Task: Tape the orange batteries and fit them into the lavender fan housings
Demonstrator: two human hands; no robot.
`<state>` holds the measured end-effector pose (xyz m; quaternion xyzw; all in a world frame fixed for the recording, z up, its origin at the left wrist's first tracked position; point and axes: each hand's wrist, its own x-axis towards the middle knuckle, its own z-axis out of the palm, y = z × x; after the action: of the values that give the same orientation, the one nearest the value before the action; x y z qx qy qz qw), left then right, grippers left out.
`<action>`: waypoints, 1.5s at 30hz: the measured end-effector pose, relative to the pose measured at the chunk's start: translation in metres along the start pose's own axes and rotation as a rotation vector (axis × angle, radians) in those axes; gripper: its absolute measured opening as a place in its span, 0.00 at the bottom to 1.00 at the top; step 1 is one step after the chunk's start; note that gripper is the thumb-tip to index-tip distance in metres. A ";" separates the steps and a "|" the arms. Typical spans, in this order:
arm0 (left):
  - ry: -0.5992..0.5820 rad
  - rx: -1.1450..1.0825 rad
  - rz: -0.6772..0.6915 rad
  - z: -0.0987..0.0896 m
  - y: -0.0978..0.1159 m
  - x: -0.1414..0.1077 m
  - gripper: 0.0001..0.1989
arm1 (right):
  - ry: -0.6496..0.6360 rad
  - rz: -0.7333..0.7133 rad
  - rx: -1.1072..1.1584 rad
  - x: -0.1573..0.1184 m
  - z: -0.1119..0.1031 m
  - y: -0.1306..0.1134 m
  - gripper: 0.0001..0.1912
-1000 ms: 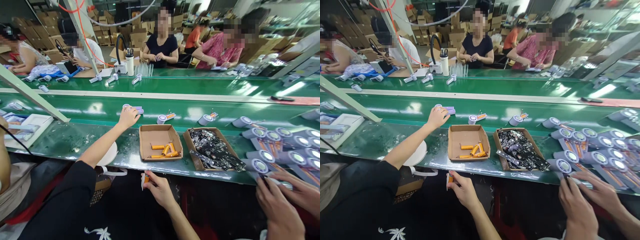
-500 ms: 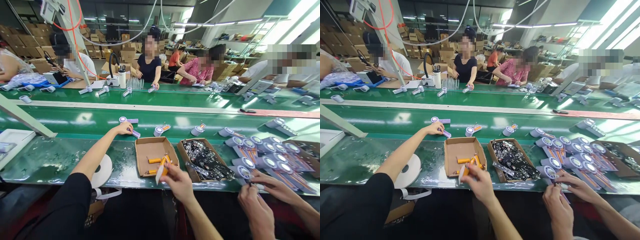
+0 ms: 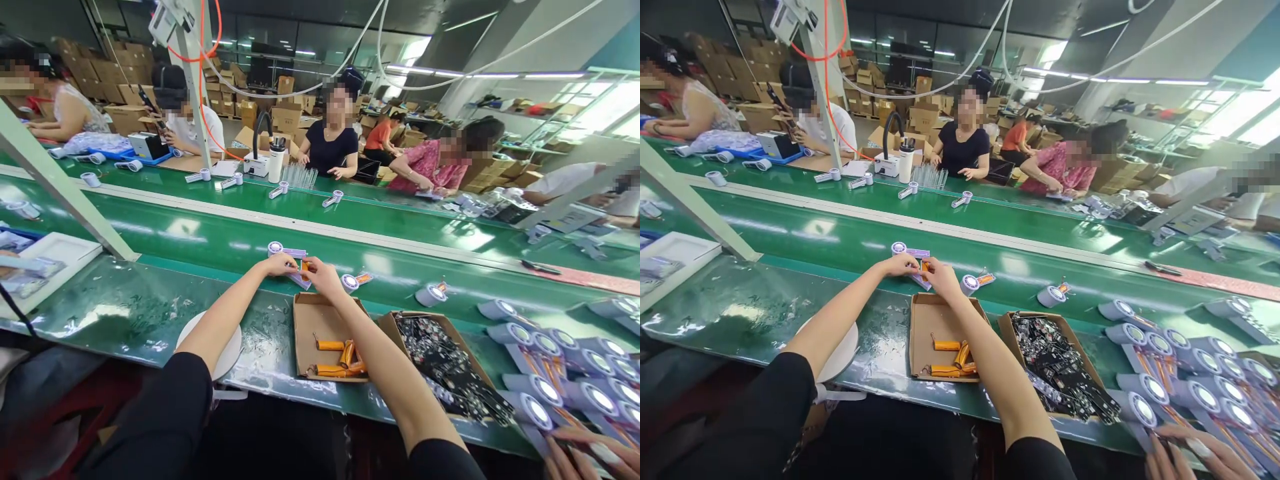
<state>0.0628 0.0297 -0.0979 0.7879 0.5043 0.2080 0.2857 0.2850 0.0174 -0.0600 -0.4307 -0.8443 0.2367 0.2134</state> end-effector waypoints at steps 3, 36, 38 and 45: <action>0.054 -0.002 -0.078 0.006 0.003 0.003 0.13 | -0.056 -0.012 -0.141 -0.005 0.002 0.006 0.20; 0.239 -0.062 -0.122 0.000 0.079 -0.190 0.18 | -0.437 0.041 -0.743 -0.001 -0.028 0.021 0.23; 0.170 0.079 -0.077 0.000 0.084 -0.244 0.17 | -0.465 0.065 -0.751 -0.001 -0.033 0.026 0.21; 0.141 0.333 -0.267 0.034 0.070 -0.351 0.27 | -0.395 0.121 -0.787 0.038 -0.031 0.006 0.22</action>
<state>-0.0110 -0.3218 -0.0910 0.7339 0.6503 0.1366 0.1407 0.2855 0.0590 -0.0325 -0.4742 -0.8680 -0.0128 -0.1466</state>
